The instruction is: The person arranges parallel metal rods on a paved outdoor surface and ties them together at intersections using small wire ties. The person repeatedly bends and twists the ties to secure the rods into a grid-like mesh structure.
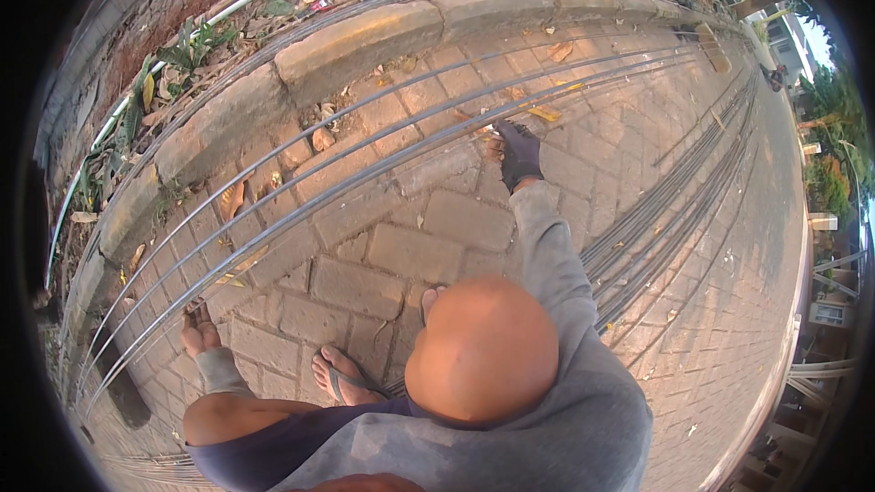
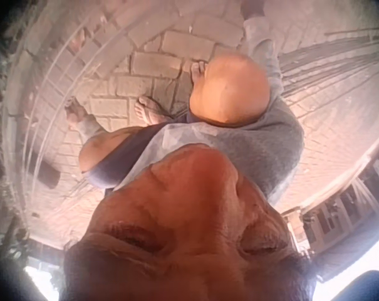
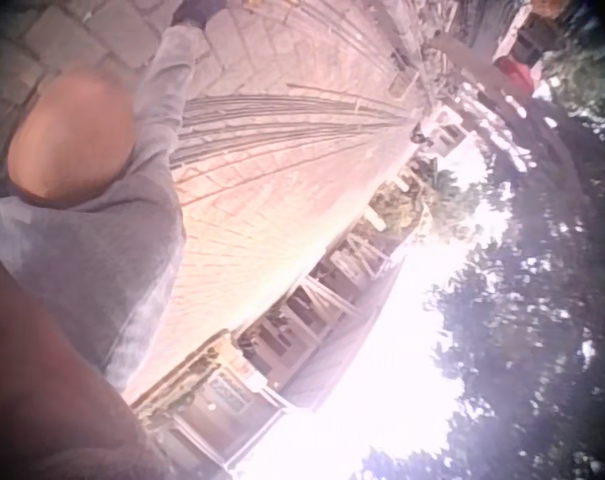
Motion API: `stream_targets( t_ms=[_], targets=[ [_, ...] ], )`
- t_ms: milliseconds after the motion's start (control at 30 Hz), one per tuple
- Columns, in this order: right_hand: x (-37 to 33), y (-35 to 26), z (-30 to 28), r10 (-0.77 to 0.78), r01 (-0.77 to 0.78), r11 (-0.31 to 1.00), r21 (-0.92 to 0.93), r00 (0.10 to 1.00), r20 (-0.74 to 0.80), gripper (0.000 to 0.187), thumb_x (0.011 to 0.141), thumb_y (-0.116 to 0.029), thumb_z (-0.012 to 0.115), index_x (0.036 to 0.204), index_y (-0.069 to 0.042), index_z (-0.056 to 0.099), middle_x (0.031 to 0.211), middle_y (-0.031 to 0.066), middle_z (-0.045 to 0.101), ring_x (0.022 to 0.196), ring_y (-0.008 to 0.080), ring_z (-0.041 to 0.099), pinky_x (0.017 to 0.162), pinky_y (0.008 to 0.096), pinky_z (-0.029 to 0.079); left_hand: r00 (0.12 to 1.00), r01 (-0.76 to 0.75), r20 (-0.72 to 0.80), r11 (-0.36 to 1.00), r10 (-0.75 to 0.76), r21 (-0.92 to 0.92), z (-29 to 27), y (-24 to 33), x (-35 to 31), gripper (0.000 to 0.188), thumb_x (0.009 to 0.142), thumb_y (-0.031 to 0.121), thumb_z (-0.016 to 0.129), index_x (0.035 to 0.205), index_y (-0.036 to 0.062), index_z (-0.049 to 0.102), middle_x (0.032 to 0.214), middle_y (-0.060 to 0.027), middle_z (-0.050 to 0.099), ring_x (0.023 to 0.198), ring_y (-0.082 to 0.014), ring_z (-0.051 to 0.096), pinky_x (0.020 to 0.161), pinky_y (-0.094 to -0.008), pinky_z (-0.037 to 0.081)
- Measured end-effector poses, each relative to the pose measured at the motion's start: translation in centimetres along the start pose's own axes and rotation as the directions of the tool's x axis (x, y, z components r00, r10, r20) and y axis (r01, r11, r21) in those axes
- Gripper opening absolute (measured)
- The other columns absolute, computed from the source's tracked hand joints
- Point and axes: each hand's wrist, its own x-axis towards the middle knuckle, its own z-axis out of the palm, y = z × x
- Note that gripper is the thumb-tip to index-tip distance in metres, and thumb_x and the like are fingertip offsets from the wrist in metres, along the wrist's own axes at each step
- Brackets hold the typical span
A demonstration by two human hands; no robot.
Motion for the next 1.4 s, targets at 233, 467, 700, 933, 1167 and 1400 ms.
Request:
stream_targets(
  t_ms=[233,467,700,933,1167,1400],
  targets=[
    [2.1,-0.4,-0.8,0.038,-0.044,0.993,-0.114,0.998,-0.051,0.025,0.084,-0.024,0.076,0.097,-0.005,0.068,0.081,0.0103,0.066,0.062,0.0204,0.064,0.053,0.0343,0.056,1.0,-0.001,0.002,0.999,0.001,0.046,1.1,-1.6,-0.2,0.02,0.103,0.004,0.046,0.113,-0.012,0.052,0.117,-0.0229,0.061,0.117,-0.0349,0.059,0.112,-0.0482,0.048],
    [3.1,-0.9,-0.7,0.005,-0.008,0.998,-0.059,0.998,-0.055,0.017,0.084,-0.014,0.075,0.09,-0.003,0.064,0.07,0.0061,0.059,0.05,0.0167,0.055,0.042,0.0305,0.043,0.995,0.049,0.085,0.997,-0.044,-0.067,2.6,-1.7,-2.2,0.022,0.101,0.006,0.05,0.111,-0.0131,0.053,0.117,-0.0213,0.06,0.118,-0.0344,0.059,0.115,-0.047,0.045],
    [3.1,-1.2,-0.6,0.024,-0.028,0.998,-0.058,0.998,-0.061,0.022,0.083,-0.016,0.077,0.095,-0.005,0.062,0.074,0.0099,0.062,0.053,0.0191,0.06,0.044,0.0305,0.047,0.997,0.011,0.078,0.998,-0.006,-0.066,2.6,-1.8,-2.3,0.021,0.099,0.005,0.056,0.11,-0.013,0.056,0.114,-0.021,0.061,0.117,-0.0326,0.06,0.113,-0.0464,0.047],
    [3.4,-0.8,-0.6,0.011,-0.015,0.997,-0.073,0.999,-0.045,0.018,0.084,-0.014,0.076,0.091,-0.005,0.062,0.071,0.0079,0.059,0.052,0.0178,0.057,0.042,0.0293,0.042,0.99,0.041,0.136,0.993,-0.026,-0.107,2.2,-1.8,-2.1,0.019,0.099,0.005,0.057,0.109,-0.0117,0.06,0.114,-0.0224,0.065,0.115,-0.0315,0.063,0.111,-0.0449,0.05],
    [4.1,-0.4,-1.3,0.047,-0.047,0.999,0.004,0.999,0.017,0.015,0.088,-0.012,0.073,0.086,-0.006,0.06,0.066,0.0045,0.053,0.051,0.0149,0.053,0.041,0.0272,0.034,1.0,-0.005,0.031,1.0,0.005,-0.005,2.3,-1.9,-1.5,0.024,0.102,0.01,0.055,0.113,-0.0104,0.059,0.119,-0.0227,0.065,0.118,-0.0328,0.063,0.107,-0.0445,0.053],
    [-0.5,2.7,-2.5,-0.04,0.035,0.999,-0.031,0.981,-0.19,0.015,0.089,-0.018,0.073,0.089,-0.005,0.067,0.072,0.0057,0.064,0.049,0.0143,0.057,0.045,0.0296,0.044,0.998,-0.017,-0.062,1.0,0.017,0.006,3.0,-2.2,-1.5,0.025,0.103,0.009,0.052,0.118,-0.0098,0.056,0.121,-0.0226,0.064,0.118,-0.0345,0.062,0.107,-0.0479,0.053]
  ],
)
